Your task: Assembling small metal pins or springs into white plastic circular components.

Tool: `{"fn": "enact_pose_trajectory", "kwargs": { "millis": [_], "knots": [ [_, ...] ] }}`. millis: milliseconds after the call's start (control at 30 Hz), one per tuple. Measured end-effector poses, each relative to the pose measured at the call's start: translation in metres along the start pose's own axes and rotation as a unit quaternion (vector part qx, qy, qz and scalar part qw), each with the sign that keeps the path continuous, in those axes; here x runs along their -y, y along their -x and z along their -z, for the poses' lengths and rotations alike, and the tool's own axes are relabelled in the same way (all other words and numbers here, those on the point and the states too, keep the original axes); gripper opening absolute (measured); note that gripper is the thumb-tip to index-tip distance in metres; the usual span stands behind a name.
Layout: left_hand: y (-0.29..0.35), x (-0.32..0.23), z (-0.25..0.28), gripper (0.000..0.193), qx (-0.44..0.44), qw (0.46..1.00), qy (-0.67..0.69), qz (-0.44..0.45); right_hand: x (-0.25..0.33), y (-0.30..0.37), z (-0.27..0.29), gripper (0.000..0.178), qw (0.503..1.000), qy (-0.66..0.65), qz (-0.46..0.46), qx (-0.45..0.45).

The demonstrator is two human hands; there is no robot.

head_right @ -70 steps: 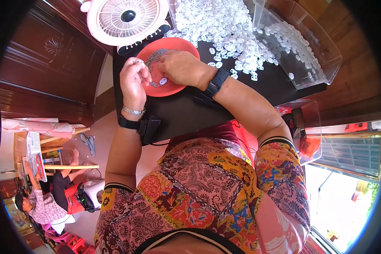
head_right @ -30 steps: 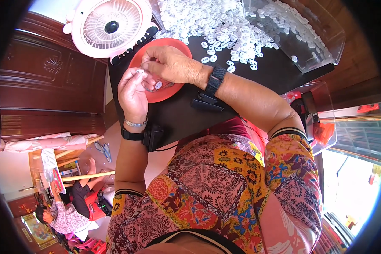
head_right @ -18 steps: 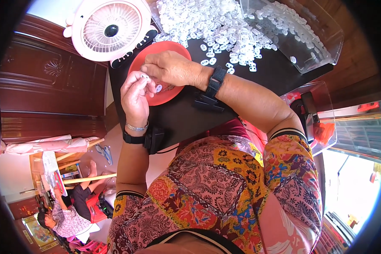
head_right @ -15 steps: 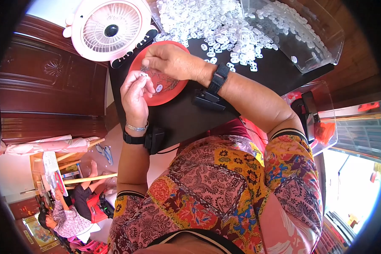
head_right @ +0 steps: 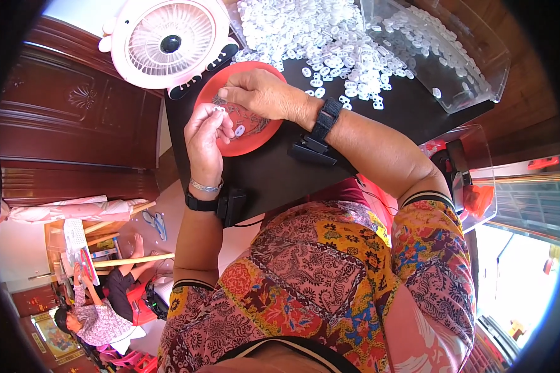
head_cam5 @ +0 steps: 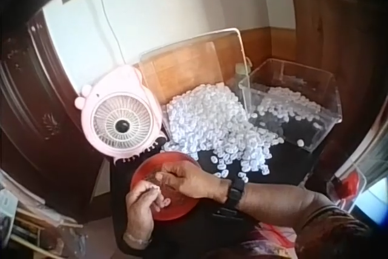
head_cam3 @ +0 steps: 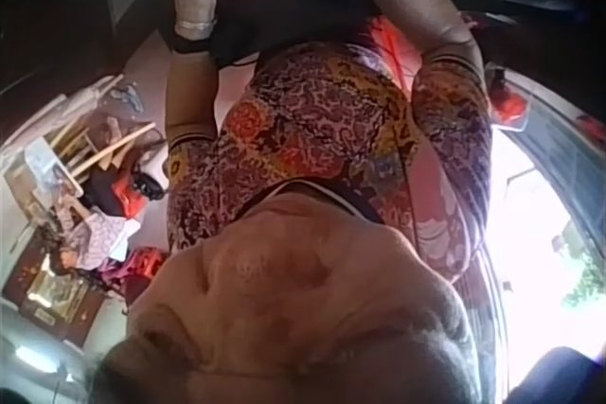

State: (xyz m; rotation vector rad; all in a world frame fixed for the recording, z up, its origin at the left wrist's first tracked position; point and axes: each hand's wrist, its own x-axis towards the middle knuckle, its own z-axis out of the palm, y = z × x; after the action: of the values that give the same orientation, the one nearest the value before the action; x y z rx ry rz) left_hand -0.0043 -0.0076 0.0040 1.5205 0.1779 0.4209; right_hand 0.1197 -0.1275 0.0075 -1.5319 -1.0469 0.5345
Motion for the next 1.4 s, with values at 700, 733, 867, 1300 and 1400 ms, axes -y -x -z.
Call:
{"fn": "enact_pose_trajectory", "kwargs": {
  "millis": [700, 733, 867, 1300, 1400],
  "knots": [
    [-0.0005, 0.0013, 0.0033, 0.015, 0.003, 1.0, -0.03, -0.001, -0.0015, 0.0009, -0.0052, 0.019, 0.995, -0.073, 0.059, 0.023],
    [-0.0012, 0.0021, 0.0033, 0.015, 0.009, 0.999, -0.033, -0.005, -0.0008, 0.0014, -0.0043, 0.019, 0.995, -0.073, 0.059, 0.023],
    [-0.0007, 0.0045, 0.0031, 0.014, 0.009, 0.999, -0.037, -0.02, -0.0011, 0.0017, -0.0052, 0.019, 0.997, -0.049, 0.056, 0.029],
    [-0.0003, 0.0027, 0.0002, 0.015, 0.005, 0.999, -0.041, -0.026, -0.0038, 0.0005, -0.0051, 0.02, 0.996, -0.07, 0.031, 0.036],
    [0.0, 0.0031, 0.0008, 0.015, 0.01, 0.999, -0.041, -0.024, -0.0007, 0.0015, -0.0038, 0.021, 0.996, -0.069, 0.027, 0.048]
  ]
}}
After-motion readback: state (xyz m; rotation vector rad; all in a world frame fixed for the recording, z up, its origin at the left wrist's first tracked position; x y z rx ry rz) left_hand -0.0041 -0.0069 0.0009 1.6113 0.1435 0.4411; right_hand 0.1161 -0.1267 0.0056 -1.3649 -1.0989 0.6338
